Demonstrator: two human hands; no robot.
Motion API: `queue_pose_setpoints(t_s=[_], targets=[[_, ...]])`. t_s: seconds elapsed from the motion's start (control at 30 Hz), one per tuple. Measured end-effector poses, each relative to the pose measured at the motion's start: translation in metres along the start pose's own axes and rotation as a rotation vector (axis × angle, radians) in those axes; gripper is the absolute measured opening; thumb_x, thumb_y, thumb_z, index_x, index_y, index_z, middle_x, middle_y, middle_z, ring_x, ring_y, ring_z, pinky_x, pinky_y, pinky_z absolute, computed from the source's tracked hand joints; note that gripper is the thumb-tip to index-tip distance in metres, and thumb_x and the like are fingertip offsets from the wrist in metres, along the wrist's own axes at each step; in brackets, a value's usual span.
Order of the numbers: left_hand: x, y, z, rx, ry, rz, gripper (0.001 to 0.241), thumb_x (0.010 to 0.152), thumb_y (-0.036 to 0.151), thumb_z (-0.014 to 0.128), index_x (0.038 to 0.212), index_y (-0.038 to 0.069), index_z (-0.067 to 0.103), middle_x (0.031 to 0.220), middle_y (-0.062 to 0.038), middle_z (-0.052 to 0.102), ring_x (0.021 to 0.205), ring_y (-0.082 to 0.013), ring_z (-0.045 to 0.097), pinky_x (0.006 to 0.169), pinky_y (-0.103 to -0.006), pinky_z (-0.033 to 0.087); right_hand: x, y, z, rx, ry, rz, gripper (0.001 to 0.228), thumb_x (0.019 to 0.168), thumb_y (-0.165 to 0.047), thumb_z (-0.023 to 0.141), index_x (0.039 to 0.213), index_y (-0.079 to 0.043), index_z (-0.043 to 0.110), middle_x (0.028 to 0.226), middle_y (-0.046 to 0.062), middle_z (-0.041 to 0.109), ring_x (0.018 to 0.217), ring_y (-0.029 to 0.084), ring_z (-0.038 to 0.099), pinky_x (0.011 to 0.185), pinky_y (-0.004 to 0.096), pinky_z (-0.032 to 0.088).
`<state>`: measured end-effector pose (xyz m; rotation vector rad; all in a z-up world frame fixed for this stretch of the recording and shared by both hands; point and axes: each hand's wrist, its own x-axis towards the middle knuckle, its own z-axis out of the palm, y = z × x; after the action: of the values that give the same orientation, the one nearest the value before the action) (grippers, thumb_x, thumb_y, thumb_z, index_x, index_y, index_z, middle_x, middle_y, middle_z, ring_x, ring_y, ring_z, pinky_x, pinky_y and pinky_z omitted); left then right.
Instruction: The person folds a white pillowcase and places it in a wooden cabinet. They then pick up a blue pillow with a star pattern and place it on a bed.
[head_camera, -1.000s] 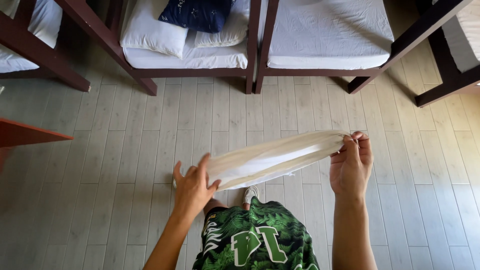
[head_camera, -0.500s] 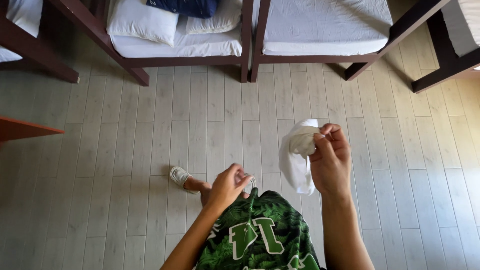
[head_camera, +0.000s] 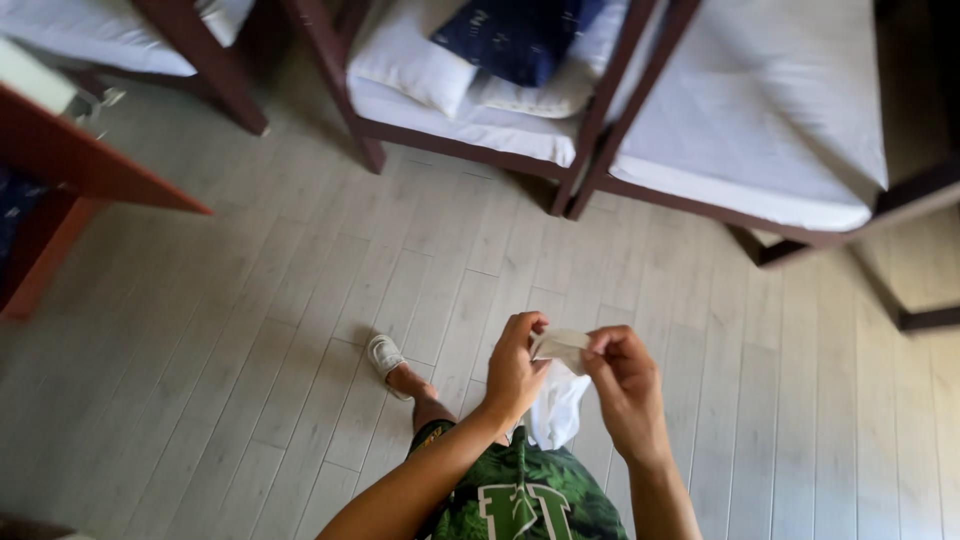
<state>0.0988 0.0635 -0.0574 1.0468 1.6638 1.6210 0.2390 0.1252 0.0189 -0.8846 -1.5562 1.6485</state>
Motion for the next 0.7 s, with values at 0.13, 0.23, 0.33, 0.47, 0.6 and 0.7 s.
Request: queue_pose_setpoints(t_s=[0.13, 0.23, 0.33, 0.47, 0.6, 0.7], targets=[[0.002, -0.048, -0.050, 0.448, 0.234, -0.017, 0.049, 0.071, -0.009, 0.074, 0.114, 0.009, 0.060, 0.111, -0.008, 0.063, 0.097, -0.0282, 0.065, 0.082, -0.0394, 0.054, 0.026, 0.001, 0.001, 0.067, 0.067, -0.061, 0.007, 0.099, 0.002, 0.058, 0.101, -0.005, 0.058, 0.102, 0.002, 0.064, 0.089, 0.007, 0.056, 0.080, 0.023, 0.047], [-0.008, -0.068, -0.103, 0.759, 0.378, -0.101, 0.053, 0.062, -0.006, 0.078, 0.109, 0.013, 0.061, 0.111, -0.009, 0.062, 0.104, -0.0339, 0.062, 0.082, -0.0471, 0.050, 0.051, 0.003, 0.005, 0.096, 0.134, -0.101, 0.008, 0.102, 0.002, 0.057, 0.104, -0.006, 0.057, 0.103, 0.002, 0.062, 0.085, 0.006, 0.052, 0.074, 0.022, 0.042], [-0.017, -0.068, -0.158, 0.793, 0.408, -0.434, 0.052, 0.064, 0.001, 0.083, 0.110, 0.014, 0.060, 0.113, -0.011, 0.059, 0.103, -0.0352, 0.061, 0.078, -0.0503, 0.050, 0.084, 0.005, 0.015, 0.003, 0.190, -0.166, 0.007, 0.105, 0.001, 0.056, 0.106, -0.006, 0.056, 0.103, 0.001, 0.062, 0.085, 0.005, 0.052, 0.075, 0.021, 0.042], [-0.047, -0.132, -0.228, 0.445, 0.393, -0.618, 0.035, 0.078, 0.005, 0.078, 0.108, 0.011, 0.062, 0.098, -0.008, 0.072, 0.090, -0.0252, 0.071, 0.080, -0.0391, 0.057, 0.124, 0.020, 0.034, -0.254, 0.213, -0.226, 0.002, 0.108, -0.001, 0.056, 0.108, -0.003, 0.057, 0.099, 0.002, 0.061, 0.085, 0.007, 0.053, 0.076, 0.022, 0.045], [-0.033, -0.084, -0.272, -0.056, 0.691, -0.651, 0.031, 0.079, -0.005, 0.064, 0.106, 0.008, 0.059, 0.104, -0.008, 0.061, 0.081, -0.0243, 0.066, 0.064, -0.0421, 0.058, 0.157, 0.039, 0.068, -0.284, 0.095, -0.262, 0.004, 0.108, -0.002, 0.055, 0.110, -0.001, 0.058, 0.102, 0.003, 0.062, 0.091, 0.008, 0.058, 0.081, 0.022, 0.048], [-0.020, -0.071, -0.300, -0.254, 0.808, -0.420, 0.022, 0.089, -0.004, 0.059, 0.111, 0.002, 0.060, 0.108, -0.012, 0.063, 0.090, -0.0170, 0.061, 0.073, -0.0314, 0.052, 0.178, 0.040, 0.099, -0.570, 0.059, -0.160, 0.008, 0.105, -0.005, 0.057, 0.111, -0.001, 0.060, 0.092, 0.004, 0.065, 0.079, 0.011, 0.057, 0.068, 0.026, 0.047]])
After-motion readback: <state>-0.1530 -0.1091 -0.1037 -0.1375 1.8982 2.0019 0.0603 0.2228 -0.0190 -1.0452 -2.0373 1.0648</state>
